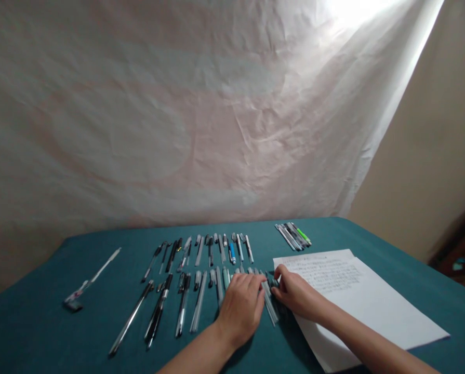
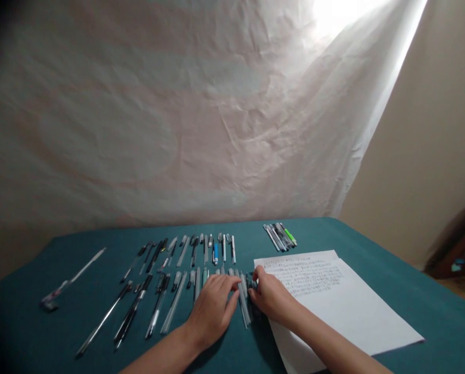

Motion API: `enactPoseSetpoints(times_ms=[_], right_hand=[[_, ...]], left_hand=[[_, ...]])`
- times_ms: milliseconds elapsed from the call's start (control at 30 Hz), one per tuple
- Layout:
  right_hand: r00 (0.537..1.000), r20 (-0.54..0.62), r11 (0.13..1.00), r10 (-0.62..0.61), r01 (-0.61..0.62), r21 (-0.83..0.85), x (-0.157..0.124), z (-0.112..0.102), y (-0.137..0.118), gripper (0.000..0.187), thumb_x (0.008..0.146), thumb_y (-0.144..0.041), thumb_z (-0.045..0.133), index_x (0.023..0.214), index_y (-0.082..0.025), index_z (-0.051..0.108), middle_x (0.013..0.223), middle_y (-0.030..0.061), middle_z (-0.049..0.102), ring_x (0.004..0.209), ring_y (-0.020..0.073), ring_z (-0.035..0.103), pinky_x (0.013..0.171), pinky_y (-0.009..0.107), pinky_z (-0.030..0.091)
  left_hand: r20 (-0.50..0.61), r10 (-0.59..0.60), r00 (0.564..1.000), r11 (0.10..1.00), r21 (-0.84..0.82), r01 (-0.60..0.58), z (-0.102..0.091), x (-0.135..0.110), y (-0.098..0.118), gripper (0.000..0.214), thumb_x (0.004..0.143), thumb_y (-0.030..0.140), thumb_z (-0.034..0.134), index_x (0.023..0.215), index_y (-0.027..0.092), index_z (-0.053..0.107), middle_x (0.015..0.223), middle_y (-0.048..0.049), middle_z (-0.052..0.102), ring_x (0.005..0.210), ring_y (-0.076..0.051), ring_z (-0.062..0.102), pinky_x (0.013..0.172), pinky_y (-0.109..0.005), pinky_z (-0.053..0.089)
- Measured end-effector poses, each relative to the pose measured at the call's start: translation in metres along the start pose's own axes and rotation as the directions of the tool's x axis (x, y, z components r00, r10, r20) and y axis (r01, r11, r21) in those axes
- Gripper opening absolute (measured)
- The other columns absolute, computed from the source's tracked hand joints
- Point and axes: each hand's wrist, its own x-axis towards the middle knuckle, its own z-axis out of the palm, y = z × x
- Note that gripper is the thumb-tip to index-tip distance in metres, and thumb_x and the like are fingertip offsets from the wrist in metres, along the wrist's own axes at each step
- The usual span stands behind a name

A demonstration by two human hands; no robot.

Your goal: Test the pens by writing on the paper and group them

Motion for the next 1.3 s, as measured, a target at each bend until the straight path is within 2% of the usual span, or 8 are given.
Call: enactPoseSetpoints(times_ms=[200,300,367,467,600,767,1000,1300], right_hand=[[1.000,-0.028,1.000,0.006,-0.005,0.023,-0.002,-0.001,-0.002,0.023,0.069,-0.012,0.051,0.090,-0.019,0.043,0.060,-0.0017,0.056,0.055,0.0139,0.052,0.052,0.021,0.030],[0.999,-0.053,0.984,0.013,-0.003,0.177,0.001,-0.004,-0.003,0.022,0.072,-0.016,0.053,0.090,-0.019,0.043,0.060,-0.0035,0.054,0.054,0.0129,0.051,0.052,0.021,0.033],[0.996,-0.087,0.931,-0.007,0.038,0.364,0.001,-0.007,-0.008,0.022,0.075,-0.023,0.054,0.093,-0.019,0.042,0.064,-0.0037,0.054,0.055,0.0118,0.050,0.052,0.021,0.035],[0.996,-0.082,0.768,-0.034,0.079,0.636,-0.004,-0.010,-0.023,0.025,0.078,-0.033,0.055,0.095,-0.020,0.042,0.069,-0.0037,0.052,0.054,0.0108,0.049,0.048,0.021,0.038],[0.995,-0.052,0.660,-0.087,0.096,0.745,-0.012,-0.017,-0.042,0.024,0.074,-0.037,0.062,0.080,-0.020,0.047,0.071,-0.0016,0.055,0.064,0.0123,0.054,0.057,0.024,0.043],[0.993,-0.035,0.730,-0.117,0.109,0.675,-0.009,-0.024,-0.036,0.021,0.078,-0.038,0.058,0.079,-0.018,0.051,0.069,-0.0009,0.055,0.063,0.0125,0.053,0.058,0.024,0.042],[0.994,-0.071,0.958,-0.079,0.096,0.272,-0.007,-0.013,-0.017,0.010,0.073,-0.020,0.055,0.079,-0.020,0.046,0.066,-0.0020,0.053,0.060,0.0124,0.049,0.056,0.023,0.036],[0.998,-0.027,0.993,-0.061,0.064,0.098,-0.007,-0.001,-0.013,0.015,0.067,-0.016,0.052,0.078,-0.020,0.043,0.067,-0.0015,0.053,0.060,0.0129,0.047,0.056,0.022,0.031]], left_hand=[[0.024,0.040,0.999,0.999,0.005,-0.040,0.000,0.000,0.002,0.021,0.085,0.012,0.044,0.102,0.021,0.053,0.096,-0.0053,0.060,0.090,-0.022,0.054,0.083,-0.040,0.040],[0.012,0.019,1.000,0.999,-0.038,-0.019,0.002,-0.001,0.001,0.020,0.087,0.015,0.044,0.104,0.020,0.052,0.099,-0.0061,0.060,0.092,-0.023,0.054,0.084,-0.041,0.041],[-0.014,-0.021,1.000,0.995,-0.095,0.020,0.004,-0.002,0.001,0.024,0.088,0.019,0.045,0.112,0.020,0.049,0.104,-0.0072,0.058,0.096,-0.023,0.053,0.086,-0.041,0.041],[-0.053,-0.077,0.996,0.977,-0.201,0.065,0.007,-0.005,0.002,0.043,0.086,0.023,0.050,0.127,0.020,0.038,0.116,-0.0099,0.053,0.104,-0.023,0.051,0.089,-0.042,0.042],[-0.072,-0.073,0.995,0.942,-0.332,0.045,0.009,-0.005,0.003,0.046,0.083,0.015,0.052,0.127,0.023,0.040,0.117,-0.0083,0.053,0.106,-0.022,0.051,0.091,-0.040,0.043],[-0.129,-0.142,0.981,0.913,-0.400,0.079,0.012,-0.002,-0.002,0.030,0.087,0.017,0.048,0.117,0.021,0.048,0.104,-0.0069,0.057,0.095,-0.020,0.056,0.086,-0.037,0.045],[-0.160,-0.217,0.963,0.888,-0.442,0.127,0.009,0.000,-0.004,0.022,0.088,0.020,0.048,0.110,0.019,0.049,0.096,-0.0050,0.058,0.088,-0.017,0.056,0.080,-0.032,0.045],[-0.128,-0.166,0.978,0.896,-0.433,0.096,0.005,0.001,0.000,0.015,0.090,0.023,0.044,0.102,0.019,0.052,0.094,-0.0054,0.057,0.088,-0.018,0.055,0.082,-0.034,0.044]])
